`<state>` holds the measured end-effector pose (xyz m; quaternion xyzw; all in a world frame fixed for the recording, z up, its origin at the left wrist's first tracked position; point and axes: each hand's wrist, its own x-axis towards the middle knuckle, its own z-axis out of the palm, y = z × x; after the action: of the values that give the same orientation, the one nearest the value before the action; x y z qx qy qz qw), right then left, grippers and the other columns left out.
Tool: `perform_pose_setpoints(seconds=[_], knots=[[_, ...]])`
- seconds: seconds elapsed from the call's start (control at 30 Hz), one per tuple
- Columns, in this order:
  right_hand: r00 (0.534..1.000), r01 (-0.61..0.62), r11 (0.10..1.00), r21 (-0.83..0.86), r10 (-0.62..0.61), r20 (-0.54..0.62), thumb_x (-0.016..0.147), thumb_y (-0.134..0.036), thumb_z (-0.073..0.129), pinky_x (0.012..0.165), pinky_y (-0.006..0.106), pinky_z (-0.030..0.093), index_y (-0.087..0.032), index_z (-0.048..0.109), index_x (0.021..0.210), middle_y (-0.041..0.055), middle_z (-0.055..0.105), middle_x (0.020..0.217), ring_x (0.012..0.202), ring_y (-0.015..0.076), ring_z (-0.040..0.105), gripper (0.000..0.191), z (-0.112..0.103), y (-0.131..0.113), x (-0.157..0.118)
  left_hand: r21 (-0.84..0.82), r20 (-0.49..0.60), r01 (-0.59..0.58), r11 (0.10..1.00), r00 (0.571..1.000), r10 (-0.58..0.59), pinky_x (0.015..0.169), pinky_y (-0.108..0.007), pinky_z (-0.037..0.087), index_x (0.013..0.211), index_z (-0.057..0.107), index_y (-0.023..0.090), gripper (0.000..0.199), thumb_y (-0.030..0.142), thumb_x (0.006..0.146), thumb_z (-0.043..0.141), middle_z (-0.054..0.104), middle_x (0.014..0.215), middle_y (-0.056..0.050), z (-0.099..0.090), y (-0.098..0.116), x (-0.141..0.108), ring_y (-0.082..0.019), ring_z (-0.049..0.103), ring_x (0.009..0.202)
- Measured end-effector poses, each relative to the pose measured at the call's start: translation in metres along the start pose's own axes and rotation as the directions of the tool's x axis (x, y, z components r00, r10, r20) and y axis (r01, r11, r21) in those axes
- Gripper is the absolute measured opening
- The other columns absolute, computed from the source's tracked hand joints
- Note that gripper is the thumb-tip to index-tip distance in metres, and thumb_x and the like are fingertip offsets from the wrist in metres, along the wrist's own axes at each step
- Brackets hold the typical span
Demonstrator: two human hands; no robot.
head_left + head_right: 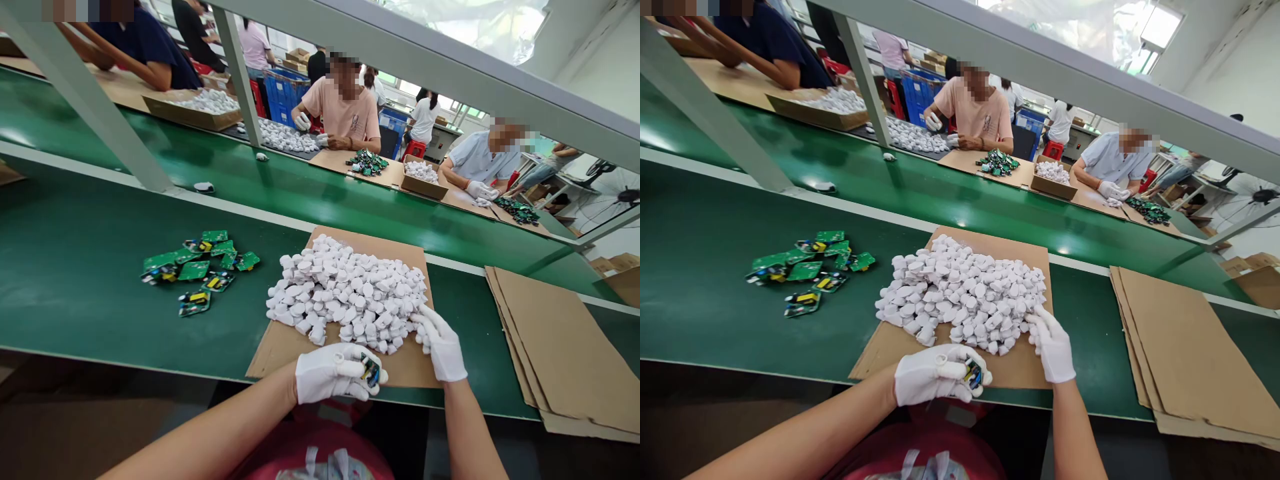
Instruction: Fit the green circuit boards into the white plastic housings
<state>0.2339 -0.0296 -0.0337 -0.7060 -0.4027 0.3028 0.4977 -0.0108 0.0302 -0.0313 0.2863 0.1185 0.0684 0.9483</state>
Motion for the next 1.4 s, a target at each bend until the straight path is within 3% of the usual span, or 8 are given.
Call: perform_pose_setpoints(seconds=[0.2,0.3,0.43,0.6,0.7,0.87,1.03,1.4], knots=[[0.969,-0.058,0.997,0.045,0.067,-0.236,0.087,-0.054,0.035,0.036,0.019,0.026,-0.014,0.056,0.113,-0.0005,0.058,0.06,0.039,0.0077,0.039,0.051,-0.016,0.002,-0.016,0.012,-0.004,0.001,1.0,1.0,-0.001,0.074,-0.026,0.05,0.097,0.065,0.01,0.031,0.025,0.07,0.07,0.064,0.104,-0.015,0.0,0.001,0.0,-0.018,0.064,0.085],[0.98,-0.025,0.976,-0.218,-0.019,-0.199,0.082,-0.05,0.049,0.048,0.024,0.039,-0.017,0.065,0.102,0.002,0.062,0.06,0.052,0.0139,0.051,0.041,-0.018,0.006,-0.032,0.015,-0.006,0.011,1.0,1.0,-0.011,0.074,-0.026,0.05,0.097,0.065,0.011,0.03,0.025,0.071,0.069,0.064,0.105,-0.014,0.0,0.001,0.0,-0.018,0.063,0.086],[0.951,0.188,0.545,-0.817,-0.31,0.012,0.085,-0.037,0.048,0.078,0.037,0.045,-0.019,0.065,0.111,0.0101,0.069,0.102,0.088,0.026,0.058,0.036,-0.013,0.014,-0.048,0.007,0.006,0.013,1.0,1.0,-0.013,0.074,-0.024,0.051,0.097,0.065,0.011,0.028,0.023,0.072,0.068,0.064,0.106,-0.014,-0.001,0.0,0.0,-0.017,0.064,0.087],[0.895,0.358,0.311,-0.88,-0.384,0.228,0.084,-0.033,0.048,0.102,0.047,0.032,-0.009,0.047,0.13,0.015,0.045,0.138,0.127,0.0332,0.036,0.052,0.004,0.022,-0.074,0.001,0.0,0.009,1.0,1.0,-0.009,0.074,-0.025,0.05,0.098,0.065,0.011,0.028,0.022,0.072,0.067,0.064,0.106,-0.014,-0.001,0.0,-0.001,-0.018,0.064,0.087],[0.858,0.481,0.275,-0.832,-0.341,0.384,0.083,-0.035,0.049,0.107,0.047,0.025,-0.01,0.033,0.14,0.0122,0.031,0.146,0.135,0.0312,0.023,0.064,0.005,0.025,-0.08,0.008,-0.014,0.015,1.0,1.0,-0.015,0.074,-0.025,0.05,0.098,0.065,0.011,0.028,0.022,0.072,0.068,0.064,0.105,-0.014,-0.001,0.0,-0.001,-0.018,0.064,0.086],[0.925,0.283,0.238,-0.929,-0.323,0.199,0.085,-0.039,0.044,0.105,0.058,0.016,-0.004,0.031,0.139,0.0212,0.035,0.142,0.132,0.0358,0.028,0.066,-0.012,0.031,-0.068,0.016,-0.007,0.008,1.0,1.0,-0.008,0.075,-0.026,0.05,0.098,0.065,0.011,0.032,0.025,0.07,0.069,0.064,0.106,-0.015,0.0,0.0,-0.001,-0.018,0.063,0.086],[0.873,0.473,0.244,-0.846,-0.259,0.413,0.078,-0.042,0.054,0.109,0.048,0.02,-0.011,0.029,0.141,0.0131,0.026,0.148,0.135,0.0319,0.022,0.074,-0.013,0.028,-0.071,0.022,-0.015,0.022,1.0,1.0,-0.022,0.076,-0.027,0.049,0.098,0.065,0.011,0.03,0.023,0.071,0.068,0.064,0.105,-0.014,0.0,0.0,-0.001,-0.018,0.063,0.086],[0.898,0.406,0.263,-0.875,-0.294,0.329,0.084,-0.037,0.046,0.107,0.051,0.022,-0.012,0.034,0.139,0.0139,0.034,0.145,0.134,0.0313,0.028,0.062,-0.02,0.029,-0.064,-0.04,-0.041,0.0,0.999,0.999,-0.002,0.071,-0.027,0.048,0.109,0.059,0.015,0.039,0.023,0.072,0.069,0.064,0.105,-0.014,-0.002,-0.004,0.0,-0.018,0.064,0.082]])
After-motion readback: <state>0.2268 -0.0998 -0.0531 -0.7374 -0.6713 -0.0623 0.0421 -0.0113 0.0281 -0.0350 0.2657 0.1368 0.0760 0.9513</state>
